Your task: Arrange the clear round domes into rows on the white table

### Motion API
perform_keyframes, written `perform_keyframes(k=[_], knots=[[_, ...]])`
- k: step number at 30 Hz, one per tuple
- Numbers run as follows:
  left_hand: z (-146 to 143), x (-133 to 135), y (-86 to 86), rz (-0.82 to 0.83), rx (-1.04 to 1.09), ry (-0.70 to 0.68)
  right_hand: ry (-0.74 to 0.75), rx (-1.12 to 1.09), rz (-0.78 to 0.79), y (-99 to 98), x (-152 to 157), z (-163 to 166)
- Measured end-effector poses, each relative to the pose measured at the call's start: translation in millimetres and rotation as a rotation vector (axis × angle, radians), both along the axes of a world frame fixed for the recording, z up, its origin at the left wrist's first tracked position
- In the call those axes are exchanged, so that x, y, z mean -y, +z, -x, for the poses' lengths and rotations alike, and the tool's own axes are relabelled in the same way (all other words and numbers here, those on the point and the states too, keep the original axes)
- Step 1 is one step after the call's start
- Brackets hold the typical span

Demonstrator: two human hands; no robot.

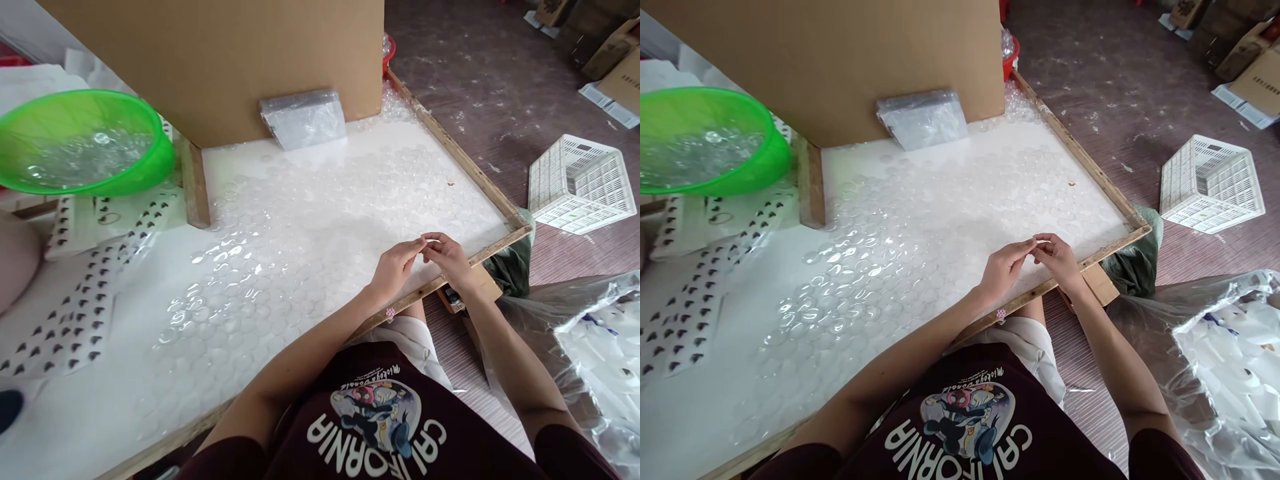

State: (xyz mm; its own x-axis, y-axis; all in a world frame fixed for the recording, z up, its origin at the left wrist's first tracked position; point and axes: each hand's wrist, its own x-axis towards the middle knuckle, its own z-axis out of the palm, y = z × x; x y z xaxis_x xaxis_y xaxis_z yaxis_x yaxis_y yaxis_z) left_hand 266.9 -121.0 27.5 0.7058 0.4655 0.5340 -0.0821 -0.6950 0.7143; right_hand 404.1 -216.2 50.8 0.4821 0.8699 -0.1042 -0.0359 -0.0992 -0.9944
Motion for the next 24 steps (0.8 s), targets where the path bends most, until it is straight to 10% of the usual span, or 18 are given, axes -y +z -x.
perform_keyframes(k=[24], knots=[[-12,4,0.9,0.259,-0.117,-0.141,-0.043,0.358,0.004,2.6,3,6]])
